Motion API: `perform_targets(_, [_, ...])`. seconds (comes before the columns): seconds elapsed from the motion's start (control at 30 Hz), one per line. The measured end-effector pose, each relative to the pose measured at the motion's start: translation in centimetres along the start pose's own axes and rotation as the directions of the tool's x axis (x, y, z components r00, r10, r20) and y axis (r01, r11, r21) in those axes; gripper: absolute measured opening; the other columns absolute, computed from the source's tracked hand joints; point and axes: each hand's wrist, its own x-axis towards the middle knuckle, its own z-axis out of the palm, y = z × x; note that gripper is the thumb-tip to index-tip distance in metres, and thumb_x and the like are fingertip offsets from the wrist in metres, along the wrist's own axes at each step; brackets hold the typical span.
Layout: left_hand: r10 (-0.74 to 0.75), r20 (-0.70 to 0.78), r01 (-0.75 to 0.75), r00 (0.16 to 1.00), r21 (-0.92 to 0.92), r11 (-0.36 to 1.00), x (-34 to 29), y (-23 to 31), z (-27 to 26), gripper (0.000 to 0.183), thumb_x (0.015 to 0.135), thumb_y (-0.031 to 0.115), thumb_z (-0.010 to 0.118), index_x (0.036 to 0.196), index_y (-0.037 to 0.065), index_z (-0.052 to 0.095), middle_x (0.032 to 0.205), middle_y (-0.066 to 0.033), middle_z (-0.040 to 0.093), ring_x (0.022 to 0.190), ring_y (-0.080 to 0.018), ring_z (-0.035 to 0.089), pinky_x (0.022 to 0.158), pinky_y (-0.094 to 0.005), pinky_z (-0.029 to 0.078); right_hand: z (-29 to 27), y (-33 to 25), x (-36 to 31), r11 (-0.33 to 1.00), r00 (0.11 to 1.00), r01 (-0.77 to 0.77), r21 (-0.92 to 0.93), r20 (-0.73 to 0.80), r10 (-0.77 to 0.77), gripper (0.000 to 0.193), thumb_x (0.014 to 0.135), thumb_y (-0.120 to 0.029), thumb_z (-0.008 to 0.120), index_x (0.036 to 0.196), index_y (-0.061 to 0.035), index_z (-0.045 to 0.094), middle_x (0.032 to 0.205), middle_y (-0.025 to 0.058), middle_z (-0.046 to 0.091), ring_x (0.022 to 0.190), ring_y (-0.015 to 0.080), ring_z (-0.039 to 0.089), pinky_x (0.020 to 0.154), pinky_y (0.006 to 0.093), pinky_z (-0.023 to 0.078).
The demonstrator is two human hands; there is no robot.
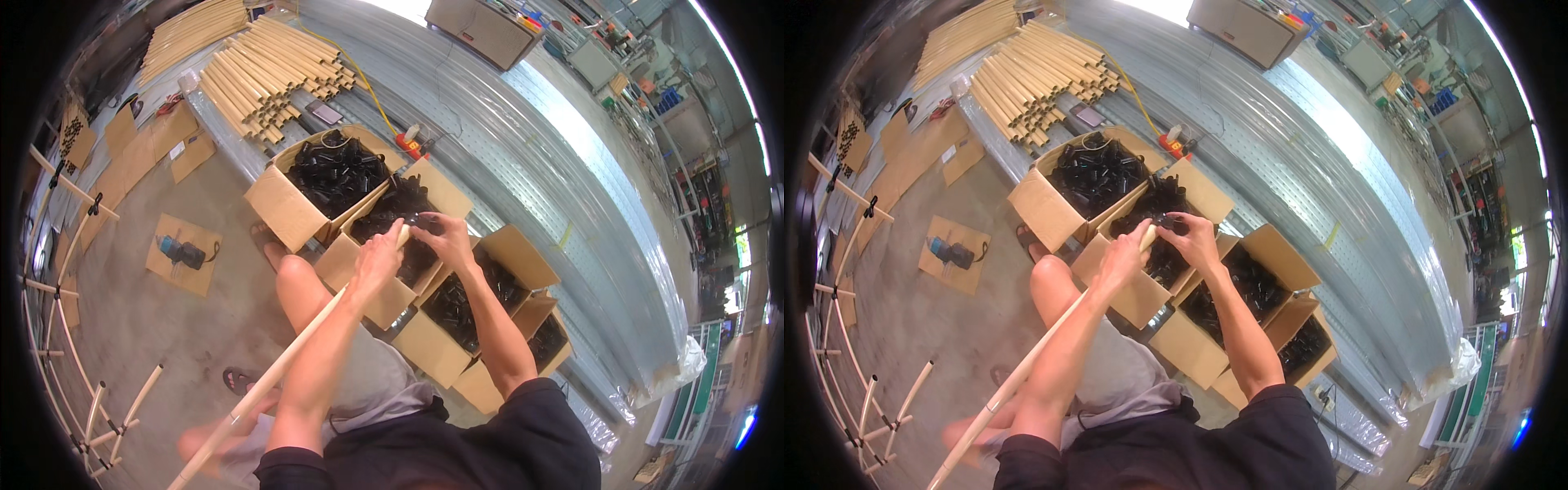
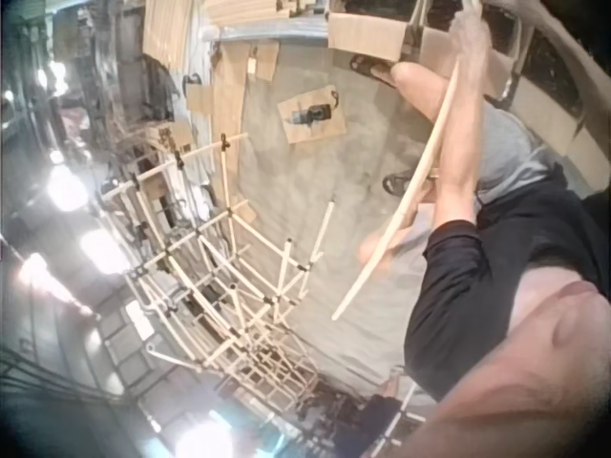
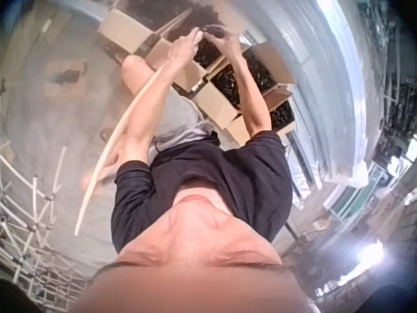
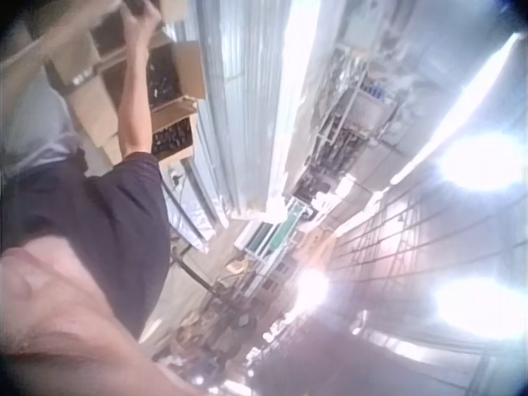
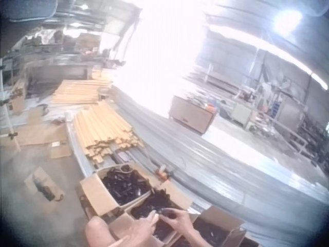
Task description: The person attaches plastic connectors to a long wooden pole by hand, sliding them onto the pole and positioning them at intervals.
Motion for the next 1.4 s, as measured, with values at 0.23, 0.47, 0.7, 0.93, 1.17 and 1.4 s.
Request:
perform_targets(0.23, [-0.107,-0.046,0.104,0.993,-0.05,0.993,0.4,3.9,0.3,0.023,0.098,0.014,0.046,0.109,-0.004,0.054,0.085,-0.0242,0.07,0.08,-0.0399,0.072,0.065,-0.0478,0.058,0.7,2.6,-1.8,0.992,0.986,0.093,0.088,-0.145,-0.08,0.032,0.086,-0.011,0.078,0.115,-0.0001,0.069,0.099,0.0079,0.073,0.089,0.014,0.067,0.079,0.0303,0.055])
perform_targets(0.47, [0.045,-0.096,-0.026,0.994,0.183,0.983,-5.5,1.7,-4.7,0.036,0.086,0.017,0.067,0.115,-0.001,0.058,0.106,-0.0204,0.065,0.104,-0.0361,0.063,0.089,-0.0474,0.051,-3.5,2.3,2.0,0.89,0.999,0.021,-0.455,0.047,0.001,0.037,0.074,-0.02,0.085,0.098,0.0028,0.07,0.077,0.0135,0.071,0.072,0.0169,0.069,0.066,0.0308,0.053])
perform_targets(0.7, [-0.371,0.104,0.362,0.923,0.099,0.927,-33.8,-8.9,-24.8,0.074,0.074,0.036,0.08,0.136,0.003,0.054,0.128,-0.0188,0.062,0.121,-0.0354,0.057,0.101,-0.0459,0.044,-5.3,2.2,3.1,0.916,0.98,0.118,-0.382,0.196,-0.045,0.028,0.077,-0.016,0.081,0.086,0.007,0.068,0.062,0.0114,0.065,0.054,0.0149,0.062,0.052,0.0322,0.047])
perform_targets(0.93, [-0.575,0.078,0.555,0.815,0.183,0.811,-43.2,-11.7,-21.6,0.028,0.077,0.036,0.075,0.079,0.008,0.073,0.072,-0.0142,0.07,0.073,-0.0351,0.069,0.066,-0.0465,0.054,-3.1,2.7,1.5,0.966,0.956,0.196,-0.17,0.25,-0.15,0.018,0.081,-0.008,0.077,0.086,0.0039,0.064,0.065,0.0058,0.062,0.058,0.0106,0.06,0.049,0.0265,0.046])
perform_targets(1.17, [-0.504,-0.147,0.525,0.851,0.261,0.81,-36.3,-7.0,-21.4,0.016,0.076,0.021,0.071,0.08,0.005,0.069,0.069,-0.0177,0.067,0.07,-0.0389,0.068,0.067,-0.0498,0.054,4.3,-11.0,-5.6,0.966,0.942,0.257,0.027,0.217,-0.256,0.022,0.081,-0.006,0.078,0.096,0.0032,0.064,0.082,0.0112,0.07,0.075,0.0158,0.066,0.068,0.0303,0.054])
perform_targets(1.4, [-0.484,-0.285,0.542,0.827,0.178,0.821,-33.0,-7.6,-16.3,0.02,0.078,0.016,0.071,0.093,0.005,0.065,0.086,-0.0176,0.069,0.084,-0.0394,0.067,0.075,-0.0502,0.053,20.2,-18.8,-18.9,0.9,0.835,0.433,-0.045,0.397,-0.382,0.031,0.081,-0.024,0.076,0.096,-0.0024,0.061,0.069,0.0185,0.067,0.064,0.0373,0.069,0.06,0.0467,0.054])
